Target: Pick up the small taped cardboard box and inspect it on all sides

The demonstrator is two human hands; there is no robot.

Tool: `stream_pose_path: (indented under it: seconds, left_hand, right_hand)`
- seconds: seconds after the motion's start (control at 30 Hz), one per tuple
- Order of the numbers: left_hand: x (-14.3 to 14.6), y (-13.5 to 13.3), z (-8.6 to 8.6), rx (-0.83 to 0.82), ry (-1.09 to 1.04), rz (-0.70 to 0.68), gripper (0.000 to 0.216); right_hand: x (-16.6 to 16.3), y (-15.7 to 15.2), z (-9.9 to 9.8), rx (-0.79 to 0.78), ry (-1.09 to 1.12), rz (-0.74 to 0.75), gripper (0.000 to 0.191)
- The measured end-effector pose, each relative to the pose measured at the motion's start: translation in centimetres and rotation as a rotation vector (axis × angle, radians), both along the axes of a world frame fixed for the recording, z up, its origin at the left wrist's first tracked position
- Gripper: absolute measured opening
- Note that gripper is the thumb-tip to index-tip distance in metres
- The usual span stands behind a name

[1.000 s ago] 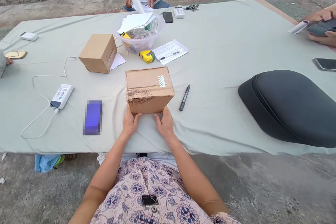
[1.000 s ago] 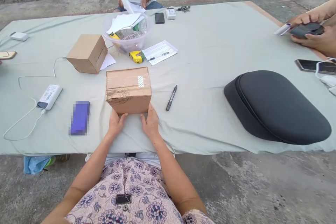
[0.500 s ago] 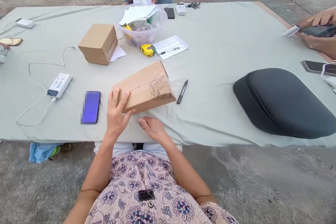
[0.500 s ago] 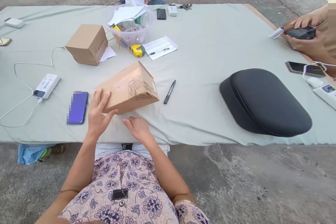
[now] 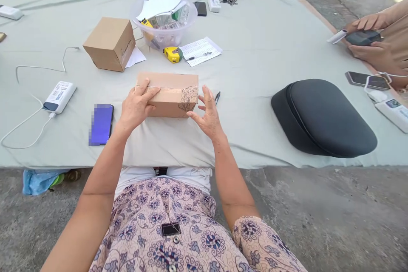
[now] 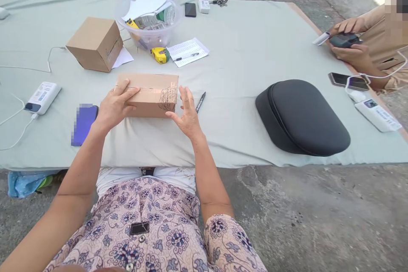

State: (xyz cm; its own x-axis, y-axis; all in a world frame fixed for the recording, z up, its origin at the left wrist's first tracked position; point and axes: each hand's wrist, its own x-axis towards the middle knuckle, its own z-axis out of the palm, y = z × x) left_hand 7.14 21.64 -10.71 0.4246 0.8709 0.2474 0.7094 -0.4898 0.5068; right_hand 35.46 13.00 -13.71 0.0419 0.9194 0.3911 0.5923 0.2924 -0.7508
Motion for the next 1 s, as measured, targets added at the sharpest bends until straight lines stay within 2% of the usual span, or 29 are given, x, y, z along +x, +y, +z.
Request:
stream_pose_path:
  seconds: [0.07, 0.13, 0.3, 0.47, 0.63, 0.7, 0.8, 0.87, 0.93, 1.0]
  left_hand:
    - [-0.2, 0.3, 0.0, 0.004, 0.03, -0.003, 0.067]
    - [-0.3, 0.3, -0.2, 0.02, -0.017, -0.014, 0.064]
    - [-0.2, 0.1, -0.6, 0.023, -0.115, -0.029, 0.063]
    - [-0.3, 0.3, -1.0, 0.06, -0.059, -0.01, 0.069]
    - [-0.4, 0.1, -0.7, 0.121, 0.046, -0.014, 0.066]
    - [-0.4, -0.3, -0.5, 0.124, 0.057, 0.011, 0.066]
    - [-0.5, -1.5, -0.4, 0.14, 0.081, 0.058, 0.068]
    - [-0.7, -2.7, -0.6, 0.188, 0.072, 0.072, 0.069]
    - [-0.9, -3.9, -0.8, 0.241, 0.014, 0.079, 0.066]
    - [-1.2, -4.9, -0.7, 0.22, -0.075, 0.096, 0.064]
  right_hand:
    - [-0.6, 1.1, -0.8, -0.003, 0.032, 0.042, 0.068]
    - [-1.3, 1.8, -1.2, 0.027, 0.05, 0.014, 0.05]
    - [-1.9, 2.0, -1.6, 0.06, 0.063, -0.077, 0.039]
    - [-1.5, 1.9, -1.8, 0.093, 0.021, 0.022, 0.046]
    - [-2.2, 2.1, -2.7, 0.121, 0.071, -0.039, 0.047]
    - [-2.6, 1.9, -3.6, 0.075, 0.152, -0.055, 0.061]
    - [-3.1, 1.2, -5.2, -0.054, 0.271, -0.091, 0.091]
    - [-3.3, 0.5, -5.9, -0.145, 0.355, -0.119, 0.103]
    - [-3.3, -0.2, -5.8, -0.194, 0.4, -0.125, 0.102]
    - [-3.2, -0.8, -4.8, -0.156, 0.397, -0.144, 0.089]
